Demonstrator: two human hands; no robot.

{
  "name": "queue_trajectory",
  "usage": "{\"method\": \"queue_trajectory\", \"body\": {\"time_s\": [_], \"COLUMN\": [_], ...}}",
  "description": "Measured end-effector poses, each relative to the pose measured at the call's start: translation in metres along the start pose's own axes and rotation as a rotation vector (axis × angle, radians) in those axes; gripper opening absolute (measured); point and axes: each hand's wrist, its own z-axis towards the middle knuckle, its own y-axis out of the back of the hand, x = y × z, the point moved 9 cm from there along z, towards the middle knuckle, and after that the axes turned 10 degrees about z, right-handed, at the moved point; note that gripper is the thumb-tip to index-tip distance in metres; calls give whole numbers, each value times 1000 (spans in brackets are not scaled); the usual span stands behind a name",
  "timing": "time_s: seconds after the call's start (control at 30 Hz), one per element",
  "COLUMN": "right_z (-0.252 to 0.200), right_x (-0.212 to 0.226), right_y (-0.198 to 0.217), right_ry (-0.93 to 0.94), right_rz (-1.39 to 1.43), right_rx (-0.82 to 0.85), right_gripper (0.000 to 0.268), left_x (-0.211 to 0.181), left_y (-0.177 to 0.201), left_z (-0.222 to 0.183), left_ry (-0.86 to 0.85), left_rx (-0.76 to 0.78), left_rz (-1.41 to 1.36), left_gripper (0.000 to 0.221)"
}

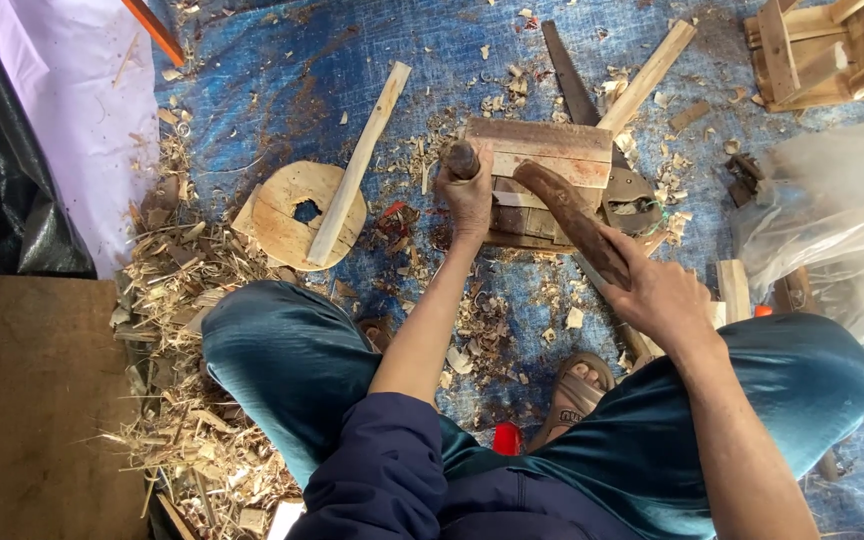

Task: Shaping a piece of wood using a chisel and a wooden mallet while sitting on the floor.

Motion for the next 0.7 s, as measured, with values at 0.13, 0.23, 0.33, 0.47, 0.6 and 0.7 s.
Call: {"method": "queue_trajectory", "body": {"time_s": [0.13, 0.23, 0.33, 0.47, 0.6, 0.7], "right_z": [2, 6, 8, 9, -9, -33], "right_x": [-1, -3, -5, -3, 22, 59], "right_y": [-2, -5, -7, -5, 15, 46], "right_ry": [13, 26, 39, 111, 251, 540], "right_rz": [0, 5, 8, 60, 157, 308], "right_rx": [-8, -12, -19, -65, -175, -350], "right_gripper": [71, 71, 71, 76, 77, 77], "left_x": [5, 9, 18, 2, 39, 36], "left_y": [1, 0, -2, -6, -33, -40], "left_z": [-1, 0, 0, 1, -6, -5], "left_ry": [-3, 2, 15, -36, -85, -81], "left_rx": [-14, -3, 7, 59, 73, 75], "left_rz": [-2, -9, -13, 75, 54, 107], "left_gripper": [18, 17, 14, 18, 17, 18]}}
